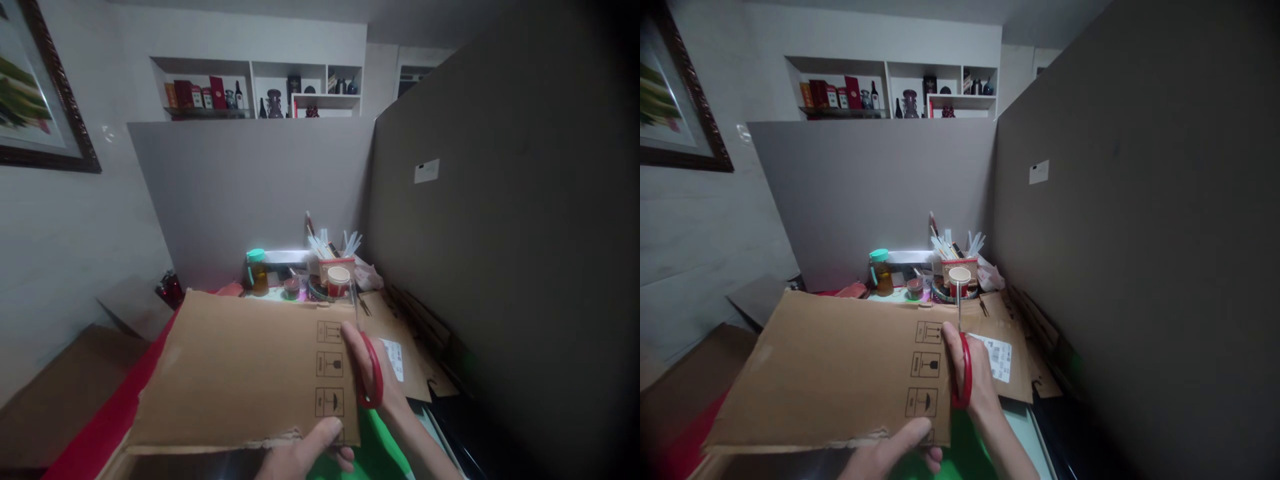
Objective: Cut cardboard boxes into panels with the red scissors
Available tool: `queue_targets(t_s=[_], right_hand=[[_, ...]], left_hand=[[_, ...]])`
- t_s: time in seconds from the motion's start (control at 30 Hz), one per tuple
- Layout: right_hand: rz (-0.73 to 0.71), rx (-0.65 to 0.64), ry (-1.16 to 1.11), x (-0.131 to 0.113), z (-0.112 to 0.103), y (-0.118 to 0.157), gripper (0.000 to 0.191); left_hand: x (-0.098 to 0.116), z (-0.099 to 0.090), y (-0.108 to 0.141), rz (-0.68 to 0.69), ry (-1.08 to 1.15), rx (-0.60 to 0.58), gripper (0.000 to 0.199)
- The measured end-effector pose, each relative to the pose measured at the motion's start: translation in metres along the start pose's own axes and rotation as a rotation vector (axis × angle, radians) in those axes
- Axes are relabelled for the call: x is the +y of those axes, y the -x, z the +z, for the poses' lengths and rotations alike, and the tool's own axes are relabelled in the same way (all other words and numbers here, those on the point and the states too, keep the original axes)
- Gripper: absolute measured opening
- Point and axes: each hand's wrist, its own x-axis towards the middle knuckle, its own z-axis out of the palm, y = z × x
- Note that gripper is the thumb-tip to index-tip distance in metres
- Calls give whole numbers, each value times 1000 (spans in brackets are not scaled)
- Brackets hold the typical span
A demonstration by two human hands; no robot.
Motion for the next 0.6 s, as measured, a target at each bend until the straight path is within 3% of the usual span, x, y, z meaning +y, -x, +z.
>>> queue_targets(t_s=[0.17, 0.33, 0.43, 0.6], right_hand=[[62, -16, -107, 2, 4, -2, 57], [120, -108, -257, 4, 20, 7, 53], [121, -128, -302, 4, 25, 10, 52], [123, -23, -333, 4, 13, 0, 54]], left_hand=[[-1, -7, -5, -9, 164, 83, 41], [20, -25, -11, 186, 472, 219, 33], [34, -38, -15, 252, 518, 131, 32], [47, -64, -20, 273, 534, -28, 30]])
